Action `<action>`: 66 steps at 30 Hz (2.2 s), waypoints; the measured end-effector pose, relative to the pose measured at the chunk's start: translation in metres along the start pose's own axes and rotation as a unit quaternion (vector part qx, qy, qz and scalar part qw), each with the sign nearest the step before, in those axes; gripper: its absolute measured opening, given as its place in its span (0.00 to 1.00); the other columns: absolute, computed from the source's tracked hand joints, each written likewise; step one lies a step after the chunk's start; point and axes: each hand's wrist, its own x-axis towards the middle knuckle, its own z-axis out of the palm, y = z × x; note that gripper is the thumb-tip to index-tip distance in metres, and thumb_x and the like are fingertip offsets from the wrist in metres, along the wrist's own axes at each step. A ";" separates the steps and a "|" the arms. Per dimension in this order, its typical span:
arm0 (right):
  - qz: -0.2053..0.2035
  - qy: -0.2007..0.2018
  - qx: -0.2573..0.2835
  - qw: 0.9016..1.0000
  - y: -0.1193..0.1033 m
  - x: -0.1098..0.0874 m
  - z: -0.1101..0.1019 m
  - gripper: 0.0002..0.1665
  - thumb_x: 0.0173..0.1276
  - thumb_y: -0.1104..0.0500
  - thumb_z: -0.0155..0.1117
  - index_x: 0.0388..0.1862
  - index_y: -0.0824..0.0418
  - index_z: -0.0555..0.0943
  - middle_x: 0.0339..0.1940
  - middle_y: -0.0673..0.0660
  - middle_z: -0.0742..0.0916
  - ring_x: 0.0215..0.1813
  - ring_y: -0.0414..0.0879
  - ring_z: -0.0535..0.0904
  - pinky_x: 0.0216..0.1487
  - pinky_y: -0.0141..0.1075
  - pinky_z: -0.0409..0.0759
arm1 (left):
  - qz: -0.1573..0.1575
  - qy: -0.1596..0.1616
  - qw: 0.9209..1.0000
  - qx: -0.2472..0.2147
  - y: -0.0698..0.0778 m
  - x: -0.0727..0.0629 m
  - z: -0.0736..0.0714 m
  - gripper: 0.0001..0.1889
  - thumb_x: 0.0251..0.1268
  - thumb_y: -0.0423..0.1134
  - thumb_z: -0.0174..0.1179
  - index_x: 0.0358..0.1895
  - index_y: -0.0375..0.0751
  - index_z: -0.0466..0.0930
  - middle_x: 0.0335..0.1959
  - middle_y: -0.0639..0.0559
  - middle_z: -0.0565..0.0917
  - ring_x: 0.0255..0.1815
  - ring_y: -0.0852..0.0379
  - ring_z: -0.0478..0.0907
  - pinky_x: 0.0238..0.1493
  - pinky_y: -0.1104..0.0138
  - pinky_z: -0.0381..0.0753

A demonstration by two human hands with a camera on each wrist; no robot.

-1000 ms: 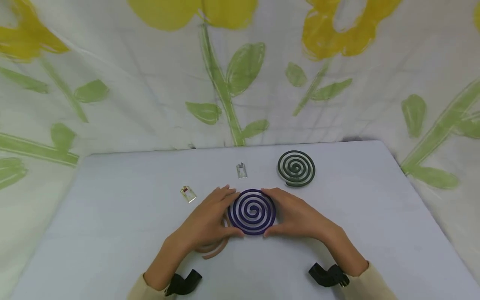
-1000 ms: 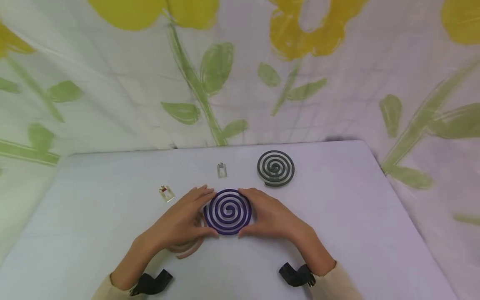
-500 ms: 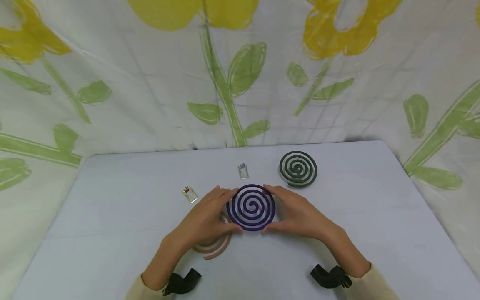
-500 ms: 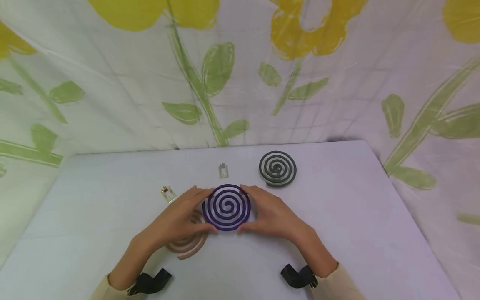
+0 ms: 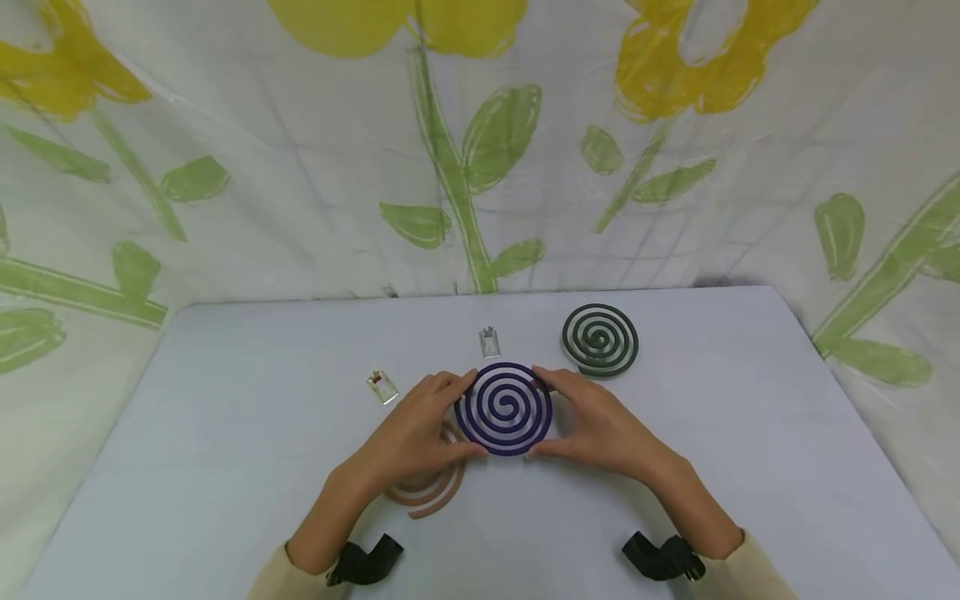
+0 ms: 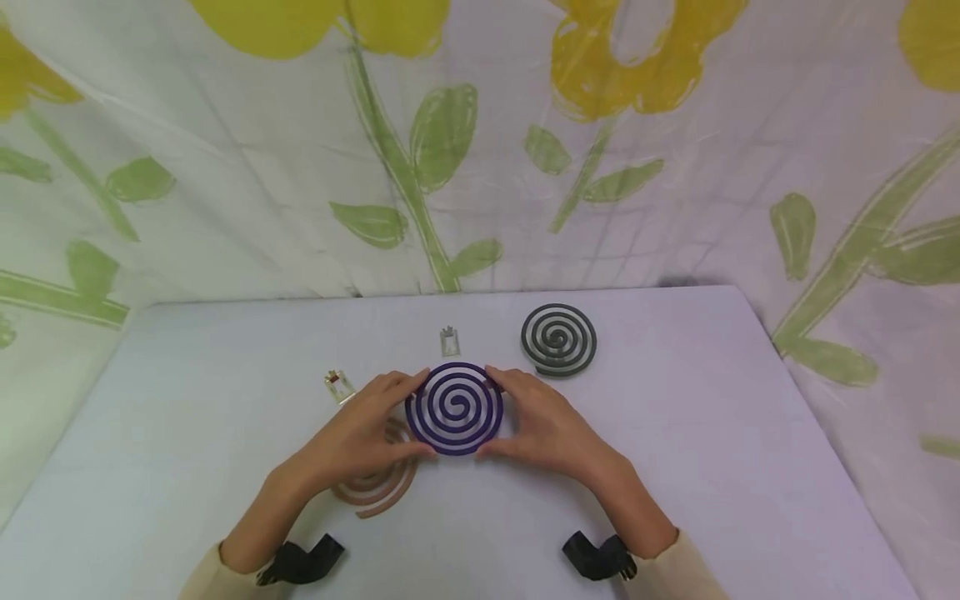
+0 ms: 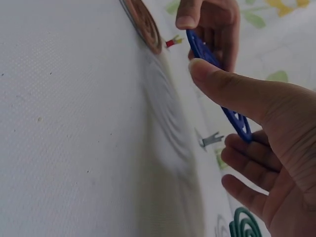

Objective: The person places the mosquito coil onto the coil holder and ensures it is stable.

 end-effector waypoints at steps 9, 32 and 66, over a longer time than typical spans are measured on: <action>-0.004 0.002 0.051 0.999 -0.001 0.000 -0.003 0.56 0.54 0.55 0.88 0.79 0.67 0.70 0.63 0.59 0.87 0.59 0.51 0.87 0.62 0.47 0.87 | -0.028 0.005 0.997 -0.066 -0.002 0.001 0.003 0.52 0.57 0.54 0.80 0.81 0.37 0.64 0.66 0.45 0.81 0.67 0.50 0.80 0.70 0.51 0.82; 0.029 -0.031 0.195 0.980 -0.003 0.029 -0.011 0.55 0.60 0.68 0.81 0.83 0.66 0.63 0.58 0.63 0.82 0.44 0.38 0.85 0.52 0.32 0.90 | -0.090 -0.029 0.964 -0.249 -0.008 0.014 -0.016 0.48 0.69 0.35 0.72 0.86 0.43 0.51 0.66 0.37 0.71 0.62 0.46 0.79 0.62 0.66 0.87; 0.157 0.061 0.177 0.970 -0.026 0.091 -0.014 0.38 0.77 0.53 0.68 0.81 0.61 0.69 0.65 0.63 0.85 0.56 0.58 0.87 0.46 0.43 0.89 | -0.146 0.050 0.925 -0.348 -0.012 0.059 -0.041 0.34 0.80 0.41 0.61 0.83 0.40 0.60 0.68 0.36 0.77 0.54 0.46 0.87 0.52 0.52 0.92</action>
